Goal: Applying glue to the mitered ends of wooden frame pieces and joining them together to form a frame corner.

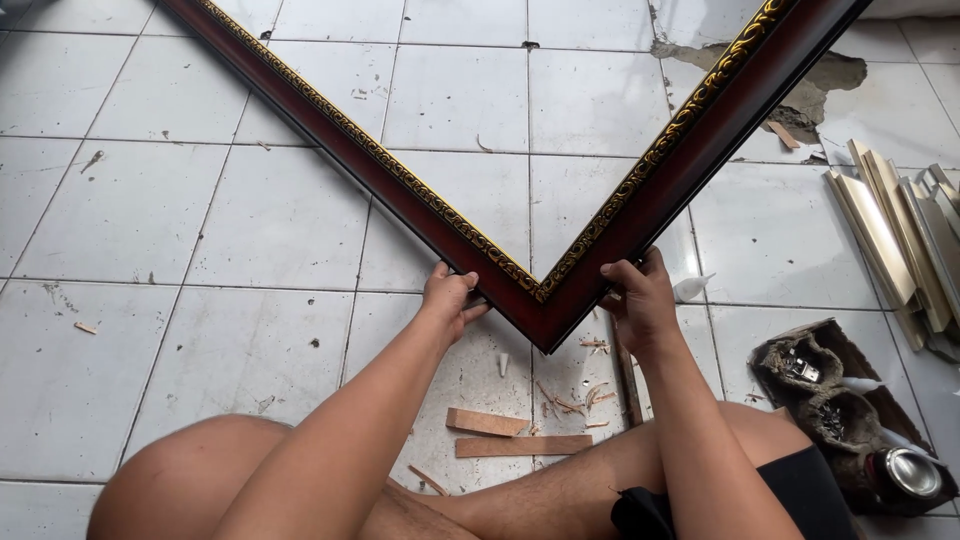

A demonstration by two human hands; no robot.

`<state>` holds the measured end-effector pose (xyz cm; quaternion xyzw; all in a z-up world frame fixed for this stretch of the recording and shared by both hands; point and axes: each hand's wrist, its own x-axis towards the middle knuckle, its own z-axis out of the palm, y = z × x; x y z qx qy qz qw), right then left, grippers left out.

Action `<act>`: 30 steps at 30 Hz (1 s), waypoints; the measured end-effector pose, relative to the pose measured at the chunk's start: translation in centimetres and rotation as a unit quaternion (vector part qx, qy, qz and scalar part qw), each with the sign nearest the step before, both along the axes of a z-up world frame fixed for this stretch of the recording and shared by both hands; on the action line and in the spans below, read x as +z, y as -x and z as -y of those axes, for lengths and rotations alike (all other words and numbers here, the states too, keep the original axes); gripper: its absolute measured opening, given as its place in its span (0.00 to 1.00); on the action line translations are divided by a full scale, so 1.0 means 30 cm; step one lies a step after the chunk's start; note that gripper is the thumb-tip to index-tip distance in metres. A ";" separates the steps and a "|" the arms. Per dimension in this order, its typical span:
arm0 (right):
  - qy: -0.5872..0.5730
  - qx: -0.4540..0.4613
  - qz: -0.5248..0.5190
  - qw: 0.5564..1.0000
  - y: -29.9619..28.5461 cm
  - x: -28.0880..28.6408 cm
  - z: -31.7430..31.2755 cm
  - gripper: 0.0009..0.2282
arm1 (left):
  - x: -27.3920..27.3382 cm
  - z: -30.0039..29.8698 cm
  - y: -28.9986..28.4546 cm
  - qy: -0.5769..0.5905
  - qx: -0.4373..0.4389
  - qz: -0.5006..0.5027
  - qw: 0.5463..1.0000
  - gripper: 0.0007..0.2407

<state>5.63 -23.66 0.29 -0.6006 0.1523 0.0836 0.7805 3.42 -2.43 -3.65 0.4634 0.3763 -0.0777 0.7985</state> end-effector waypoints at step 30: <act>-0.046 -0.149 0.004 0.988 -0.020 -0.008 0.162 0.21 | 0.144 0.288 0.132 -0.071 -0.195 0.117 0.971 0.42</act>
